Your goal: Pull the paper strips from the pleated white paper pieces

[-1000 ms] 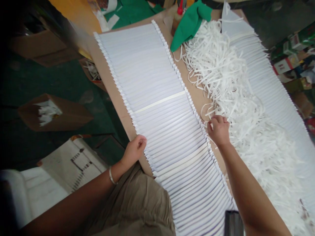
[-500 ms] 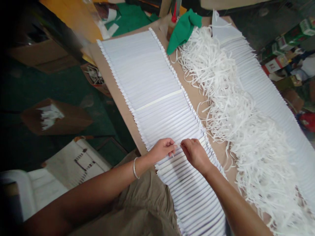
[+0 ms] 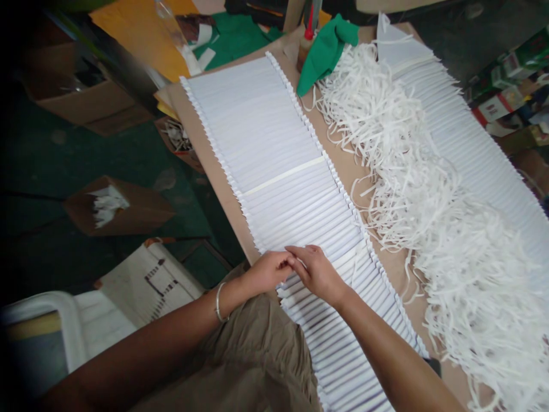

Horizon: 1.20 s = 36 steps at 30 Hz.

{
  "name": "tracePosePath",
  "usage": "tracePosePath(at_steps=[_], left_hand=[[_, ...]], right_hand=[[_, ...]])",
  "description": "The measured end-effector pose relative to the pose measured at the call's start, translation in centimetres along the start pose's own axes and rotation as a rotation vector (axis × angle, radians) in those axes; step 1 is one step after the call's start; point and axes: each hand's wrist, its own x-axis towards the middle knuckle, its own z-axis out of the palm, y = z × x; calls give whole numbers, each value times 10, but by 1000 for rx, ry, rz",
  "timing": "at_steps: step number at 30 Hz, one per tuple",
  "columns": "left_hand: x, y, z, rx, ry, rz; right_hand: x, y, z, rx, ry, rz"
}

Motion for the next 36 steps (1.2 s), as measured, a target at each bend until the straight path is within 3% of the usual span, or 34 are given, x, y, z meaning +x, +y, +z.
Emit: tracePosePath(at_steps=[3,5,13,18,23,26,29,33,36], left_hand=[[2,4,-12,62,30,2],[0,-1,-25,32,57,-48],[-10,-53,-58,-227,217,-218],[-3,-69,-65,-223,334,-284],[9,-83,-74,-126,453,-332],[17,-79,-71,-7,554,-233],[29,-51,-57,-37,562,-52],[48,0,-28,-329,280,0],[49,7,-22,-478,129,-84]], right_hand=[[13,0,-2,238,-185,171],[15,13,-14,284,-233,274],[24,79,-59,201,-52,431],[44,113,-69,84,16,429],[68,140,-94,-94,120,401],[80,127,-105,-105,59,388],[87,82,-99,-129,-69,314],[89,18,-84,-88,-201,171],[83,16,-88,-65,-228,182]])
